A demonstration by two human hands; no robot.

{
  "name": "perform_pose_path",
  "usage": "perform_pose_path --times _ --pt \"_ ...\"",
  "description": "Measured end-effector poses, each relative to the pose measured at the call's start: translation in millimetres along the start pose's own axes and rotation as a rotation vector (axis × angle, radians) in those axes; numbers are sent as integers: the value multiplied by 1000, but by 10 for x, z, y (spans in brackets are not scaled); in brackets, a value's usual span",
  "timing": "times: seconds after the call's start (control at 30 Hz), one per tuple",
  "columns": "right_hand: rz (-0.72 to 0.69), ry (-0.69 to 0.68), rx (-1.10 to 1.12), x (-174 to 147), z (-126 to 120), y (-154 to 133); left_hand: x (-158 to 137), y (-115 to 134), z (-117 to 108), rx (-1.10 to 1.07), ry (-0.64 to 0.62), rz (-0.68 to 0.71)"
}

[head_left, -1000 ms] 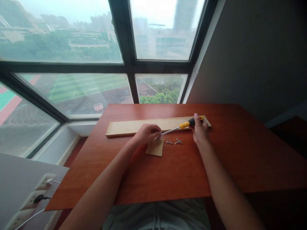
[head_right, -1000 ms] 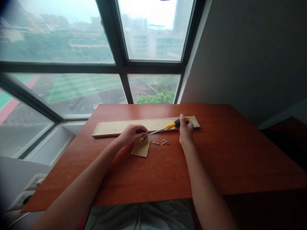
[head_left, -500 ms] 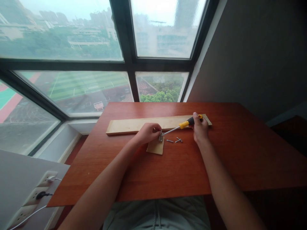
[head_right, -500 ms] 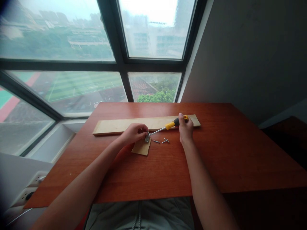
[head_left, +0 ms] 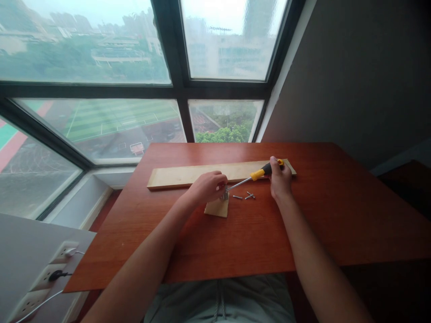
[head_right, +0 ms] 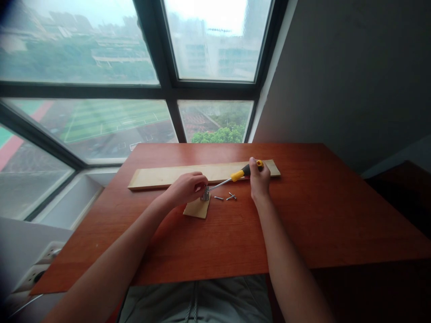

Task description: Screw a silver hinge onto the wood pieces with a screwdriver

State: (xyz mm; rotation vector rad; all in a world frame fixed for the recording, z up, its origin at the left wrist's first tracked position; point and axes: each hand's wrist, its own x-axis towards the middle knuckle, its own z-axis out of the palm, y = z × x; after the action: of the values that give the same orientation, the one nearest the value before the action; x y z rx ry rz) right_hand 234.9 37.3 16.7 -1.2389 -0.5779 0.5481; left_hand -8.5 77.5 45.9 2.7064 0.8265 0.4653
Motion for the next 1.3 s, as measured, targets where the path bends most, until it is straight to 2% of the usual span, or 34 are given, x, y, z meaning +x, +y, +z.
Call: perform_pose_path --times 0.23,0.47,0.6,1.07,1.3 --pt "-62 -36 -12 -22 14 -1 24 47 8 106 -117 -25" --pt "0 -82 -91 -59 37 -1 36 -10 100 3 -86 -58" --pt "-20 -74 -115 -69 38 -19 36 -30 110 -55 -83 -62" --pt "-97 -84 -184 -75 33 -34 -8 41 48 105 -191 -22" --pt "-79 -104 -169 -67 29 -23 -5 -11 28 -9 -202 -2"
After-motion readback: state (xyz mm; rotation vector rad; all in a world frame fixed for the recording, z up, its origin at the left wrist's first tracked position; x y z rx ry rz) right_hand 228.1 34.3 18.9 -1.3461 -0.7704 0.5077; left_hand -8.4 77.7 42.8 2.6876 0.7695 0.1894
